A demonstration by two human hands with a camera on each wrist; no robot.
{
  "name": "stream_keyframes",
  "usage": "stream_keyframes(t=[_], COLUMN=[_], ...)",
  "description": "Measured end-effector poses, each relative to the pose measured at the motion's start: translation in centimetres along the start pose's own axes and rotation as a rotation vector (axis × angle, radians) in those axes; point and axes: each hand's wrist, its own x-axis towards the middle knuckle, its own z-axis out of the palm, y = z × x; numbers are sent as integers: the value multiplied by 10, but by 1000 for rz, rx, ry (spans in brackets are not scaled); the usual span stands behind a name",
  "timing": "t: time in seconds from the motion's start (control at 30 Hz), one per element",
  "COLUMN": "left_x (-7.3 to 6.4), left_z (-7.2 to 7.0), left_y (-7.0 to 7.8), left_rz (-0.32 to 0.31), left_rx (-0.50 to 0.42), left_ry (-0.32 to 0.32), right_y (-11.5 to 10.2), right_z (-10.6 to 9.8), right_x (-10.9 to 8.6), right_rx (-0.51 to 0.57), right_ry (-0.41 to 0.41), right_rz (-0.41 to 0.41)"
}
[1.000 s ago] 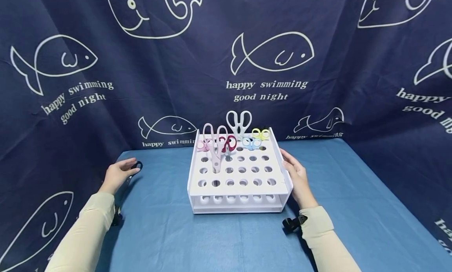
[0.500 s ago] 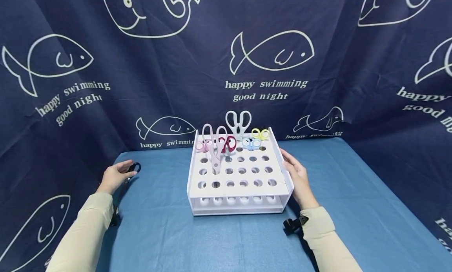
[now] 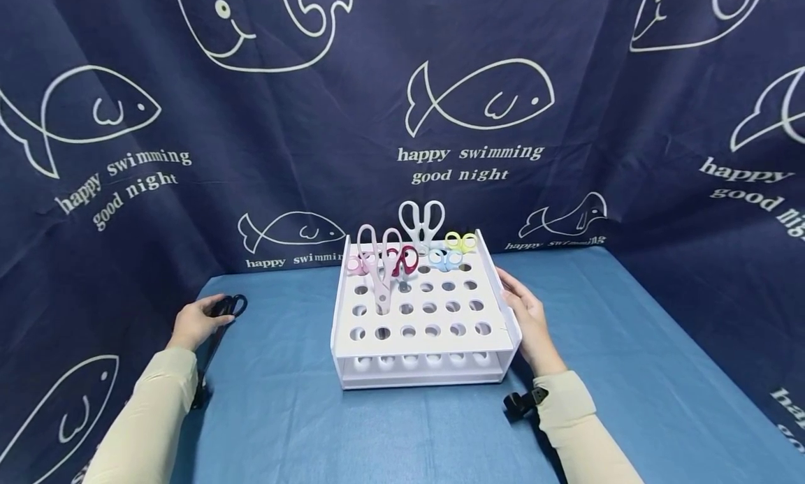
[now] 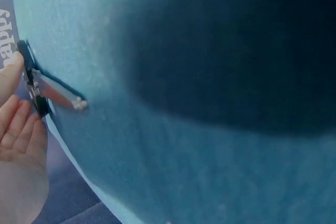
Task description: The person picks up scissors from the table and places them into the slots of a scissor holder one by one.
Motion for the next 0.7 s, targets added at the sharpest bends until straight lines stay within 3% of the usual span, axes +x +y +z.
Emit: stream_keyframes(t=[0.27,0.7], left_x=[0,10], left_z=[-2,-9], left_y=[0,12], left_rz=[-52,-81], left_rx=[-25,58], left_ry=[-44,-95], right_y=[-2,-1], right_z=[1,0], right_x=[1,0], right_rx=[5,-5], right_ry=[-17,-2], right_rz=[-20,-4])
